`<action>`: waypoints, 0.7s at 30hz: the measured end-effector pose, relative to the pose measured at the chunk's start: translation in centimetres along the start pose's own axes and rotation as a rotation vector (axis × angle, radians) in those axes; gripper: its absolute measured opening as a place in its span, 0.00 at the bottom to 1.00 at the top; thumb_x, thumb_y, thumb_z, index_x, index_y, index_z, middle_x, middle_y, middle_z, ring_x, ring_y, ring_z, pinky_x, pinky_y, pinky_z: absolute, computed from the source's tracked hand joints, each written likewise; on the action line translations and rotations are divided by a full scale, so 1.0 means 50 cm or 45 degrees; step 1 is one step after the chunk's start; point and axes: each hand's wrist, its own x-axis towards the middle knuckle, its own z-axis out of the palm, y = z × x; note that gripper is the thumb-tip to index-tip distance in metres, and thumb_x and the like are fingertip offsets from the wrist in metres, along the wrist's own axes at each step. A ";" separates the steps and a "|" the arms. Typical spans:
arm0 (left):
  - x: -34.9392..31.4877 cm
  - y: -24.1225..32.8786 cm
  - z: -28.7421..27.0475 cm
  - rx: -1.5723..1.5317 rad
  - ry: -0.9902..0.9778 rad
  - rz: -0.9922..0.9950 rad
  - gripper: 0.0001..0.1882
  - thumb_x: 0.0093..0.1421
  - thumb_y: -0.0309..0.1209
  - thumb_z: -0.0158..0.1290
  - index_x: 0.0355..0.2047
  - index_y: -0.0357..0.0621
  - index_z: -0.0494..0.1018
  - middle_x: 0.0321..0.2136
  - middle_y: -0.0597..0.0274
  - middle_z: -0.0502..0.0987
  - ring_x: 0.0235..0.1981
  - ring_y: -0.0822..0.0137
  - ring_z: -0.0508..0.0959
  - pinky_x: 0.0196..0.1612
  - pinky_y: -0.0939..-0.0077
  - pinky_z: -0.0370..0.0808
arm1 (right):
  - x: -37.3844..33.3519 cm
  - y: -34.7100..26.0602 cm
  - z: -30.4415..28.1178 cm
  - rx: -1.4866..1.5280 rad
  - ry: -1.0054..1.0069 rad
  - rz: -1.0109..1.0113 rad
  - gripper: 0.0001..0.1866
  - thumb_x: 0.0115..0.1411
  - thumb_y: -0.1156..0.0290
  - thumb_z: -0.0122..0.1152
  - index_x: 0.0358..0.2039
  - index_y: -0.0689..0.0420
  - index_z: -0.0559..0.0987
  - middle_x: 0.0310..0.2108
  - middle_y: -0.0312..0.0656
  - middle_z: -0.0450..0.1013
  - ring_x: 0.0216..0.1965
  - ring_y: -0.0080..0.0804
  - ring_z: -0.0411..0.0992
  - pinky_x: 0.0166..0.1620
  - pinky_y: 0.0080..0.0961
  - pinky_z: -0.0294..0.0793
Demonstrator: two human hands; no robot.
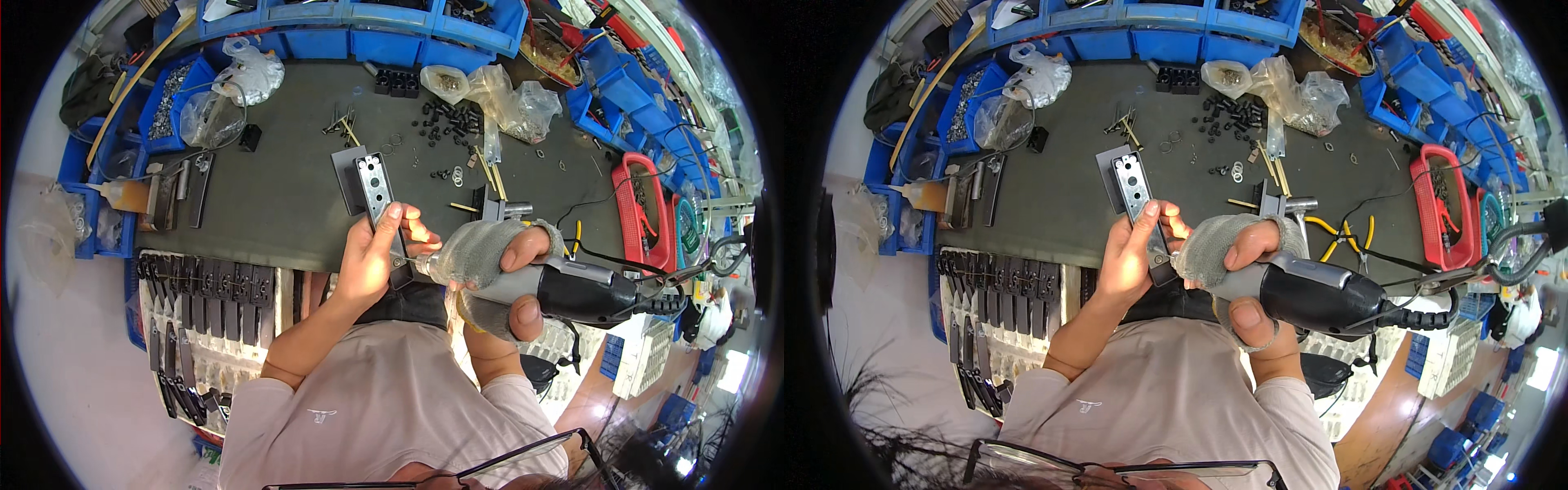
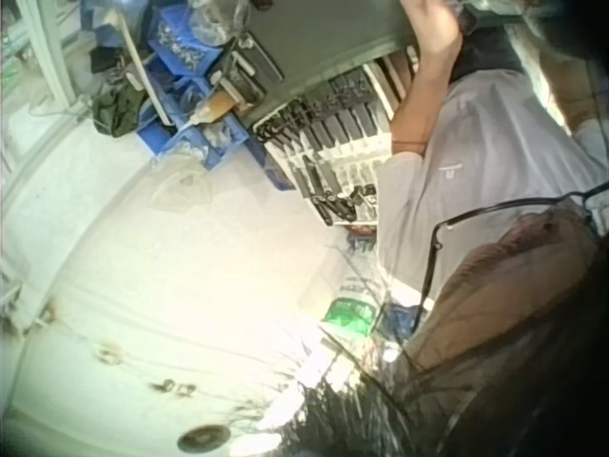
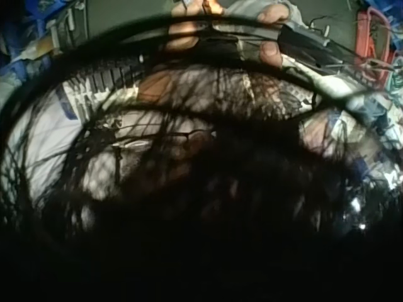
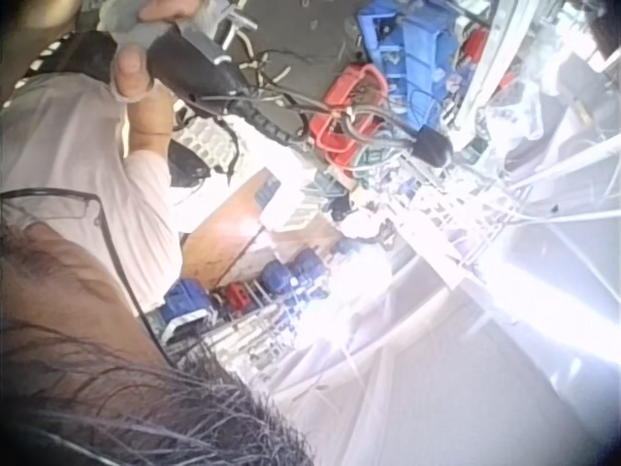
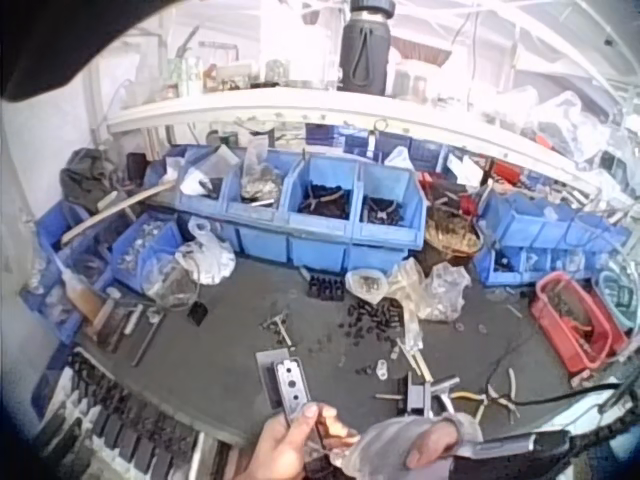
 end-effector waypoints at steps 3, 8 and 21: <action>-0.002 0.000 -0.004 -0.090 0.011 -0.076 0.21 0.75 0.41 0.43 0.44 0.31 0.70 0.33 0.54 0.77 0.37 0.57 0.83 0.44 0.63 0.84 | -0.001 0.000 -0.003 -0.001 -0.008 0.021 0.26 0.53 0.50 0.70 0.37 0.55 0.67 0.22 0.43 0.69 0.23 0.36 0.71 0.29 0.34 0.75; 0.003 0.002 -0.001 -0.053 0.007 -0.067 0.20 0.75 0.41 0.43 0.45 0.31 0.70 0.32 0.54 0.77 0.37 0.56 0.83 0.44 0.62 0.84 | 0.002 0.002 0.000 -0.008 -0.008 -0.001 0.26 0.54 0.50 0.70 0.36 0.55 0.67 0.22 0.43 0.69 0.23 0.37 0.71 0.29 0.35 0.75; 0.061 -0.008 -0.057 0.650 0.123 0.170 0.18 0.74 0.40 0.46 0.44 0.34 0.73 0.27 0.62 0.76 0.18 0.73 0.73 0.21 0.78 0.68 | 0.057 -0.014 -0.055 0.129 -0.295 -0.325 0.35 0.54 0.45 0.69 0.50 0.59 0.69 0.24 0.41 0.71 0.22 0.33 0.71 0.25 0.30 0.72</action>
